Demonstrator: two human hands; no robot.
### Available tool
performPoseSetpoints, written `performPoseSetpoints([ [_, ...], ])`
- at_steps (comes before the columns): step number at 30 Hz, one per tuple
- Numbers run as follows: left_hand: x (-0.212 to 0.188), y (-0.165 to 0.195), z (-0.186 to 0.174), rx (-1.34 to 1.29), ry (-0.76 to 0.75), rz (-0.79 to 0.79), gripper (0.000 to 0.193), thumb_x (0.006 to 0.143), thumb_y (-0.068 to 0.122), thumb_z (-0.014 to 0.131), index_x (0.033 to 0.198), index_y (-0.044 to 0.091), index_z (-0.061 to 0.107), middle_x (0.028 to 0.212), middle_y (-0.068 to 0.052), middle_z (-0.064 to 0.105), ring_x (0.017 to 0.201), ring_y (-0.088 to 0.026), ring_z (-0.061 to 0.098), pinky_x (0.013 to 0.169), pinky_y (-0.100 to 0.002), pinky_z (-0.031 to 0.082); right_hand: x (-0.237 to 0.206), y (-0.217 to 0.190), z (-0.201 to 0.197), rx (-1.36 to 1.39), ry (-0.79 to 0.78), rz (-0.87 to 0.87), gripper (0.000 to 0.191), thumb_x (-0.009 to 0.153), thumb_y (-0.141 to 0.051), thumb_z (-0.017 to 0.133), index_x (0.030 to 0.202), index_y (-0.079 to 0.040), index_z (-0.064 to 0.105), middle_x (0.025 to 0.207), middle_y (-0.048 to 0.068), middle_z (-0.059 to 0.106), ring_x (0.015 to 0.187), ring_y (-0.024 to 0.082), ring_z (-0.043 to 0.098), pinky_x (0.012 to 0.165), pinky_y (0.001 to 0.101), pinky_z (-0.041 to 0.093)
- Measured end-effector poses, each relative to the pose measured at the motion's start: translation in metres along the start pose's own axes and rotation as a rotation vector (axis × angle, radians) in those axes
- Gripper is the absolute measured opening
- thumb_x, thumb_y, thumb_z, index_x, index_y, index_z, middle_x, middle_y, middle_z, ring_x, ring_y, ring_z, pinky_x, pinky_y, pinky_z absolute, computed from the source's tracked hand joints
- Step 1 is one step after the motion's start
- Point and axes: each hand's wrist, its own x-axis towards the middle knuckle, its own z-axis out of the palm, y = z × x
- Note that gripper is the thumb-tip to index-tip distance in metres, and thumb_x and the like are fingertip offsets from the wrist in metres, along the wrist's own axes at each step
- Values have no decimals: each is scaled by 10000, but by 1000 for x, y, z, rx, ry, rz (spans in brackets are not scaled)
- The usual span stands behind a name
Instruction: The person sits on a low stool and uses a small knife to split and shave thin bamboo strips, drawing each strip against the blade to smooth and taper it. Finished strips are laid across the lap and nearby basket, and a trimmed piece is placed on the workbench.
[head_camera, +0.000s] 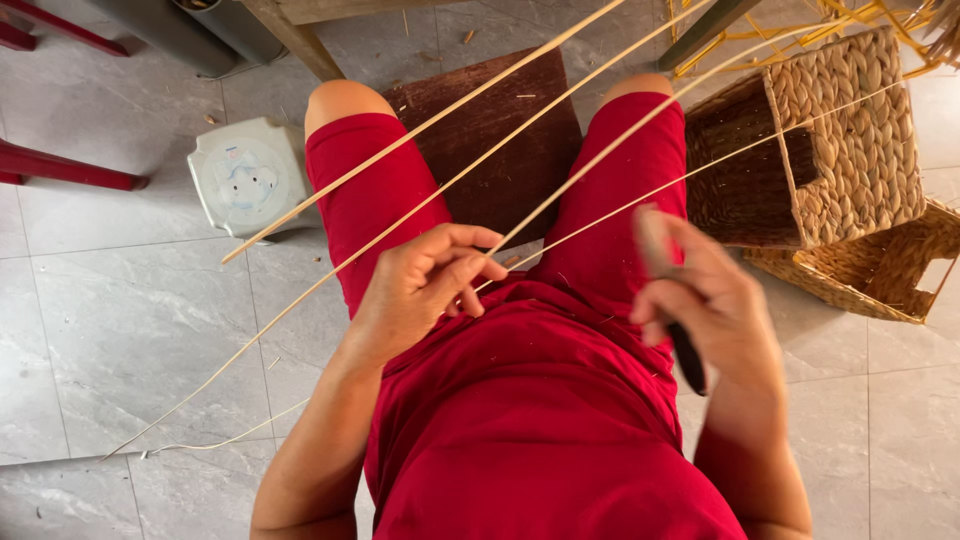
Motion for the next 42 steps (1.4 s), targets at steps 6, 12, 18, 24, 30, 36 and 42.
performPoseSetpoints([
  [6, 10, 7, 24, 45, -57, -5, 240, 1023, 122, 600, 1238, 50, 679, 981, -54, 791, 661, -57, 698, 552, -185, 561, 39, -35, 53, 279, -302, -70, 575, 1001, 13, 578, 1544, -1, 389, 775, 107, 693, 564, 103, 632, 530, 209, 523],
  [12, -10, -3, -7, 112, -14, -169, 209, 1000, 143, 619, 1152, 50, 728, 878, -47, 792, 639, -64, 704, 538, -198, 538, 66, -33, 27, 401, -122, -137, 448, 1036, -20, 607, 1470, 30, 510, 793, 118, 685, 541, 125, 583, 494, 227, 472],
  [18, -27, -15, -20, 93, 56, -222, 155, 989, 136, 652, 1054, 28, 743, 800, -62, 773, 607, -73, 686, 516, -197, 545, 69, -31, 22, 463, -76, -137, 473, 1061, -18, 616, 1517, 33, 500, 779, 122, 672, 566, 133, 585, 521, 225, 468],
  [24, -20, -5, -2, 128, 121, -43, 102, 993, 79, 668, 1045, 15, 729, 800, -59, 765, 645, -70, 699, 544, -203, 565, 47, -42, 69, 277, -361, -70, 482, 1009, 4, 564, 1479, 7, 457, 773, 109, 715, 551, 106, 644, 510, 221, 542],
  [30, -24, 14, 10, 243, 170, 120, 80, 985, 63, 667, 1040, 17, 703, 831, -40, 768, 726, -68, 754, 599, -195, 619, 29, -46, 98, 45, -406, -115, 415, 1002, 9, 602, 1406, -15, 510, 770, 66, 732, 571, 75, 668, 525, 200, 538],
  [36, -35, 21, 7, 340, 211, 79, 67, 953, 74, 703, 999, 26, 702, 754, -25, 761, 661, -73, 746, 570, -207, 590, 30, -44, 96, 126, -378, -110, 341, 1018, 7, 579, 1351, -19, 513, 784, 70, 730, 575, 76, 662, 516, 205, 550],
  [42, -51, 15, -5, 445, 220, 99, 40, 936, 72, 722, 962, 44, 712, 709, -12, 743, 625, -59, 726, 542, -205, 561, 32, -38, 87, 267, -352, -139, 303, 1047, 14, 556, 1345, 0, 509, 805, 104, 715, 566, 88, 626, 529, 209, 527],
])
